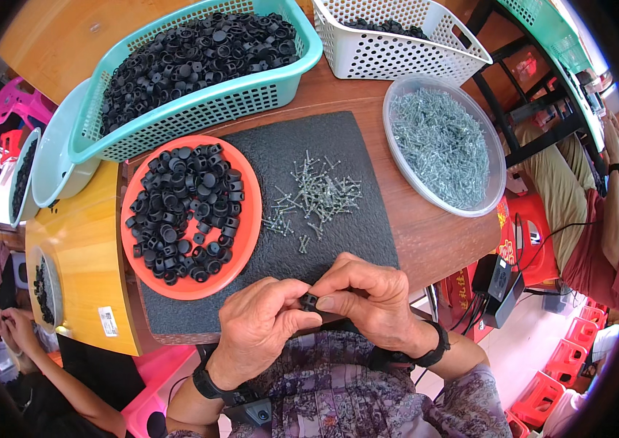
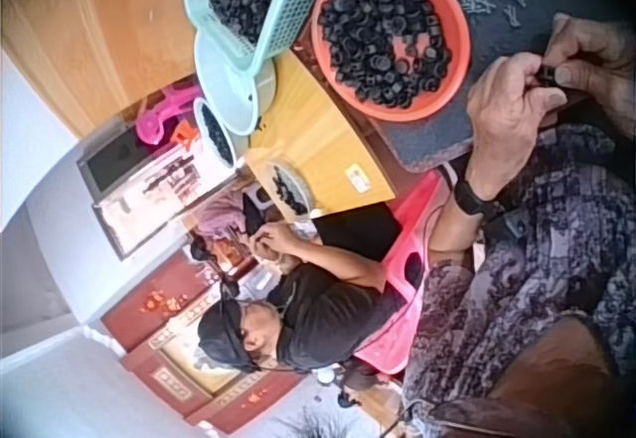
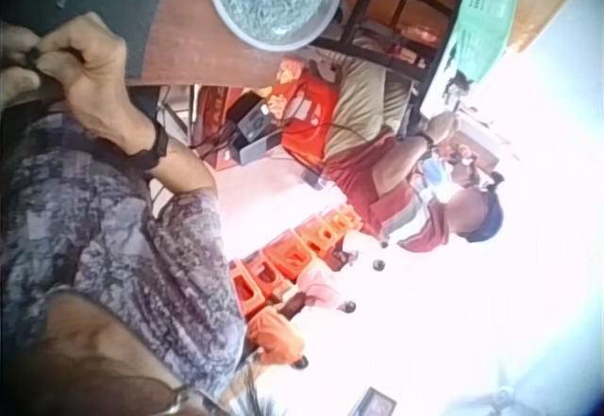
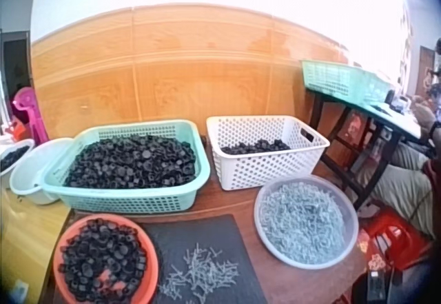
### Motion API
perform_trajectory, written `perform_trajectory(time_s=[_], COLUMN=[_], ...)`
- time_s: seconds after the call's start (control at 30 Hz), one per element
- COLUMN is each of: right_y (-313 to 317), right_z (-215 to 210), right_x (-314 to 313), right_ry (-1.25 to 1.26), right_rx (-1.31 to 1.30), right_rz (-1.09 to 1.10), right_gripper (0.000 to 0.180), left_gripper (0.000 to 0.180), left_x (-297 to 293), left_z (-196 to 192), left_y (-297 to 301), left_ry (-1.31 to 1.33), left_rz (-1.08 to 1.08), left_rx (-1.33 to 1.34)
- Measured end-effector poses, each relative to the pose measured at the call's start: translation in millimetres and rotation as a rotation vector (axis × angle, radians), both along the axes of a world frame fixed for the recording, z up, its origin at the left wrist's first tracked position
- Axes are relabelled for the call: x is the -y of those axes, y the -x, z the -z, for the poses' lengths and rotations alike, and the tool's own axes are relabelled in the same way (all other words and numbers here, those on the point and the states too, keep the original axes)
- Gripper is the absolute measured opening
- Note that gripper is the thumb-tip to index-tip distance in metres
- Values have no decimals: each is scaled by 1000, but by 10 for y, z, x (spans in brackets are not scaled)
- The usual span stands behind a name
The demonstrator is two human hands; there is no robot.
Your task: Assembling small black plastic caps and grey pins by hand at a manufacturing workstation.
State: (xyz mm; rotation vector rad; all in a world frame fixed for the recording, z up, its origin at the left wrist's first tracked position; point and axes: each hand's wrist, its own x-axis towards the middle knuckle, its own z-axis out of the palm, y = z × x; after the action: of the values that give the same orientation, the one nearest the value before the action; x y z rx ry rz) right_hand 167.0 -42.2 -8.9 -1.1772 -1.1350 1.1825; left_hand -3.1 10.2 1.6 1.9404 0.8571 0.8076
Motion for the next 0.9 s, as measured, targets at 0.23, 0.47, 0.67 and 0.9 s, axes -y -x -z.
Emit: perform_trajectory(time_s=[0.23,0.47,0.67,0.9], right_y=[-2,57,43,57], right_z=[-5,-24,9,9], right_x=[1,45,66,37], right_ry=[-107,-85,-176,-177], right_rx=[158,104,178,137], right_rz=[-4,37,33,50], right_gripper=[13,12,12,13], left_gripper=[38,39,38,39], left_x=[14,34,-13,-14], left_z=[35,65,23,15], left_y=[-16,-26,6,0], left_ry=[-28,-109,-103,-91], left_rz=[24,22,110,94], left_rx=[-59,-57,-85,-105])
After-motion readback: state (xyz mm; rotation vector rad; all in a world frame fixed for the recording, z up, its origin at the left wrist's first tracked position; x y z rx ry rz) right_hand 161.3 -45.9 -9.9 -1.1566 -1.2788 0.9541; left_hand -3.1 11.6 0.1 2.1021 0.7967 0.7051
